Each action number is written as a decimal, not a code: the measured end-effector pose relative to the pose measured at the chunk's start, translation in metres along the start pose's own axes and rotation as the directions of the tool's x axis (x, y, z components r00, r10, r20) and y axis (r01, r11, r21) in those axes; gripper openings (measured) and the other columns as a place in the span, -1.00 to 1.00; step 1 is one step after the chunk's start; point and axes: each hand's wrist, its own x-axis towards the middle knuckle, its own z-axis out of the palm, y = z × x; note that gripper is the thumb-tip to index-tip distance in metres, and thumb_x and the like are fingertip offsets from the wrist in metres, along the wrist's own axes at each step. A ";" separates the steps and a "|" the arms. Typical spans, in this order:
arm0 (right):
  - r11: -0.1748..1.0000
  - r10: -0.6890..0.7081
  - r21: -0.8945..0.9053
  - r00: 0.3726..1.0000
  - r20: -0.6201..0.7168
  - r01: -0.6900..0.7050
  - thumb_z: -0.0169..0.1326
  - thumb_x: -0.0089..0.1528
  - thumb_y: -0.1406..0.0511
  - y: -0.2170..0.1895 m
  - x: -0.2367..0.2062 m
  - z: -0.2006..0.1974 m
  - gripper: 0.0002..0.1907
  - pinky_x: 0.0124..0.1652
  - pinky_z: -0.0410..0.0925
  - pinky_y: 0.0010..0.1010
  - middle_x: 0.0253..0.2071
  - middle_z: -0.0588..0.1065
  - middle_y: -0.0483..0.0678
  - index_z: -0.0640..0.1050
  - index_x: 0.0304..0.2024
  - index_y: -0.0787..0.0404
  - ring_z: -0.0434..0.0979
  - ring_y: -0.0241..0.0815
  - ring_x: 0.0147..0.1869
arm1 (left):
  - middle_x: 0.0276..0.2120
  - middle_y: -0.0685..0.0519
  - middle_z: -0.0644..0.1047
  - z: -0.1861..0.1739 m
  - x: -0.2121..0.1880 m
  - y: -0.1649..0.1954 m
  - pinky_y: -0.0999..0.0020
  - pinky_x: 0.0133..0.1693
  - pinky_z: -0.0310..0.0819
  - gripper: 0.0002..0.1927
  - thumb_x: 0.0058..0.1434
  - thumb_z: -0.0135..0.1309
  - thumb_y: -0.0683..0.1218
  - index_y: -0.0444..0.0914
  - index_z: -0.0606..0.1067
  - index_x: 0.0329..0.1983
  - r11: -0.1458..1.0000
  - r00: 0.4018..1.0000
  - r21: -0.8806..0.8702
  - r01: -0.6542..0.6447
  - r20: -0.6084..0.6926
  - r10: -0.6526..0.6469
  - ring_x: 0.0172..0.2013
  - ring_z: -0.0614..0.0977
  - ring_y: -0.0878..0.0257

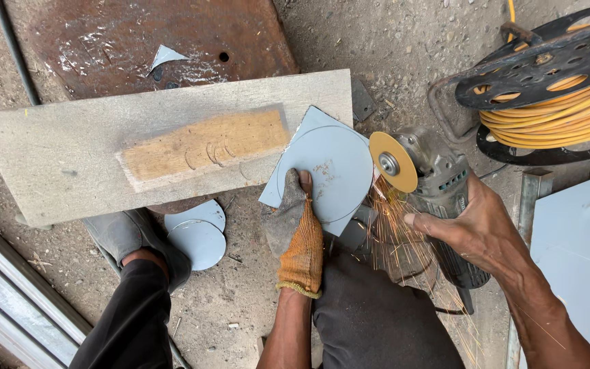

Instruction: The person sits on the ground and uses an angle grinder to cut a circular shape from a square metal sheet. They hold the sheet with a gloved hand and guide the grinder along a marked line, producing sparks as the cut progresses.

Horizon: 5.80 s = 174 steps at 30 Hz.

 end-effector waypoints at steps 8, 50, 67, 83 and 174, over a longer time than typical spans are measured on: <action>0.999 -0.008 -0.040 1.000 0.000 0.008 0.38 -0.24 0.18 0.004 0.007 -0.003 0.02 0.18 0.35 -0.08 -0.01 0.57 0.21 0.33 0.23 0.35 0.58 0.04 0.14 | -0.35 0.01 0.59 0.000 0.001 0.003 0.36 -0.28 0.49 -0.49 0.23 0.07 0.22 -0.34 0.57 -0.16 0.991 0.992 0.050 -0.127 -0.021 0.128 -0.34 0.54 0.30; 0.979 0.025 -0.205 1.000 0.012 -0.022 0.42 -0.24 0.14 0.000 0.012 -0.011 -0.01 0.13 0.39 -0.12 -0.07 0.57 0.26 0.37 0.16 0.44 0.60 0.07 0.06 | -0.28 -0.01 0.60 0.003 0.008 -0.007 0.32 -0.24 0.52 -0.50 0.24 0.08 0.21 -0.32 0.57 -0.10 0.985 0.990 -0.108 -0.138 0.006 0.140 -0.28 0.58 0.28; 0.993 -0.053 -0.107 0.998 0.030 0.056 0.36 -0.26 0.11 0.002 0.011 -0.009 0.02 0.10 0.39 -0.10 -0.04 0.55 0.27 0.35 0.20 0.41 0.58 0.09 0.09 | -0.39 0.03 0.63 -0.006 0.002 0.015 0.38 -0.34 0.51 -0.51 0.17 0.10 0.26 -0.24 0.59 -0.14 0.993 0.999 0.116 -0.039 -0.013 0.041 -0.38 0.63 0.33; 0.990 -0.068 -0.124 0.997 0.020 0.070 0.37 -0.25 0.11 0.001 0.019 -0.008 -0.02 0.16 0.34 -0.12 -0.02 0.57 0.22 0.40 0.18 0.36 0.58 0.04 0.11 | -0.47 0.11 0.60 -0.007 -0.001 0.017 0.37 -0.36 0.48 -0.57 0.19 0.12 0.22 -0.23 0.59 -0.26 0.982 0.994 0.157 -0.104 -0.030 0.110 -0.41 0.59 0.36; 0.993 -0.117 -0.005 0.992 -0.045 0.117 0.32 -0.20 0.06 0.036 -0.020 -0.034 -0.19 0.08 0.42 0.03 -0.07 0.55 0.12 0.46 0.05 0.28 0.56 0.00 0.07 | -0.07 -0.09 0.55 -0.012 -0.011 -0.012 0.31 -0.03 0.40 -0.56 0.39 -0.13 0.11 -0.32 0.44 0.09 0.914 0.943 0.239 -0.327 0.146 0.299 -0.06 0.57 0.16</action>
